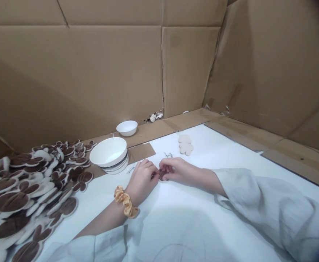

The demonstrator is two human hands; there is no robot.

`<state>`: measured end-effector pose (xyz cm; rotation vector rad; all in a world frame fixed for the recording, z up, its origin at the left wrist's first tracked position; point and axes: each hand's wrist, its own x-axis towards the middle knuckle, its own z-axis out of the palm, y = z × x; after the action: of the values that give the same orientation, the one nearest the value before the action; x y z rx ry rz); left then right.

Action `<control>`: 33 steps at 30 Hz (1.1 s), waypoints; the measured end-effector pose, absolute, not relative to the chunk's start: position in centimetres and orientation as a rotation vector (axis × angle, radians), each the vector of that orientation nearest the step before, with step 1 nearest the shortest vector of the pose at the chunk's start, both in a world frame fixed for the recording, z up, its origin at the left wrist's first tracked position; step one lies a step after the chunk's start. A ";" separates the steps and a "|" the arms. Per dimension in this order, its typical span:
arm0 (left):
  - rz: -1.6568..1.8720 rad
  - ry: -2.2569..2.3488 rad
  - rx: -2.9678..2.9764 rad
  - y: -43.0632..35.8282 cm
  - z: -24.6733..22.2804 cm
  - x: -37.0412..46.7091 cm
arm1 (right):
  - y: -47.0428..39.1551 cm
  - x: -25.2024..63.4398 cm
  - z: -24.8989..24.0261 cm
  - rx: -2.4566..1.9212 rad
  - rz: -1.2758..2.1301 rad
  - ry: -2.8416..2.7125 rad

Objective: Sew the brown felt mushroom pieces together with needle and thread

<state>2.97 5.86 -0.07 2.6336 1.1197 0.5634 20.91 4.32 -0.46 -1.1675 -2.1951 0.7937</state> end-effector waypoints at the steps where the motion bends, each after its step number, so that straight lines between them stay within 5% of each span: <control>1: 0.567 1.119 2.631 5.9 -0.1 3.0 | 4.4 20.9 -0.5 -1.163 0.824 -2.179; 33: 0.683 1.126 2.520 5.9 -1.3 2.3 | 5.0 20.1 -0.2 -1.235 0.659 -2.250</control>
<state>2.32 5.94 -1.25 2.5204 1.1264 0.6834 20.10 5.01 -0.21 -1.2349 -2.2499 0.6590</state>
